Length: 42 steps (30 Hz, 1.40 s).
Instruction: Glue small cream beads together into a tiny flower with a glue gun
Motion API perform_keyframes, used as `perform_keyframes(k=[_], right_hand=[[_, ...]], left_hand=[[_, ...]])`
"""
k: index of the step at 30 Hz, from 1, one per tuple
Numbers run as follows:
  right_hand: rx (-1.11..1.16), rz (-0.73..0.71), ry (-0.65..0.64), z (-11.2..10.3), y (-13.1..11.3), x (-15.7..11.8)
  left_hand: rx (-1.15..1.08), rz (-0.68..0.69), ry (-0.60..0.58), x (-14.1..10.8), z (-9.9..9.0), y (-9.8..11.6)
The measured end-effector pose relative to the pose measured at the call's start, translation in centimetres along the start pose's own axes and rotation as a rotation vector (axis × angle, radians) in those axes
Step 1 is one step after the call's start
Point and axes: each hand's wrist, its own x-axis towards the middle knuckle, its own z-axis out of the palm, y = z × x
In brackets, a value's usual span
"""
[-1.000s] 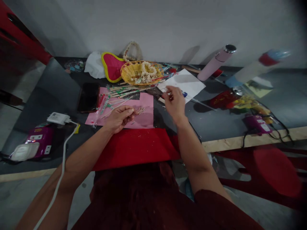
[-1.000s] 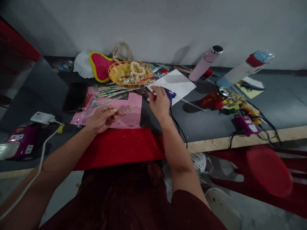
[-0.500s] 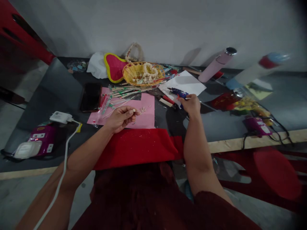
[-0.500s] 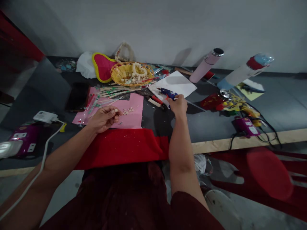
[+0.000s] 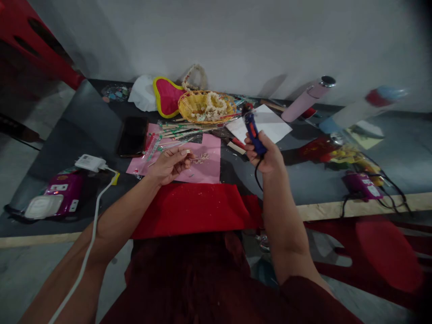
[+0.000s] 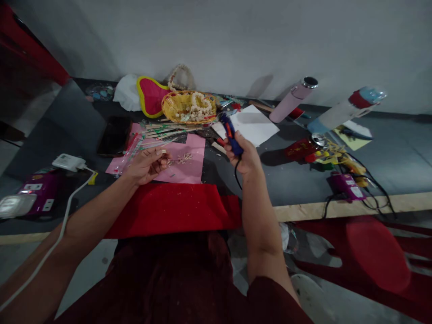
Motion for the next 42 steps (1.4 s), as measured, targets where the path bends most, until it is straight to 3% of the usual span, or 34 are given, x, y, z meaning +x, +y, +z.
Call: perform_keyframes(k=[4,7,11,21,42], right_hand=[[0.063,-0.015,-0.161,3.0,1.7,-1.4],[0.064,-0.026,-0.204,4.2,2.6,-1.9],[0.060,-0.045,-0.229,4.8,2.9,-2.2],[-0.067,-0.053,-0.460,5.2,4.1,-2.9],[-0.165,-0.031,-0.484,5.1,4.5,-2.8]], left_hand=[[-0.016,0.002,0.006,0.2,-0.2,0.0],[-0.025,-0.011,0.023,0.4,-0.3,0.0],[-0.031,0.007,0.040,0.6,-0.4,0.0],[-0.020,0.033,0.105,0.7,-0.5,0.0],[0.011,0.024,0.102,0.9,-0.7,-0.2]])
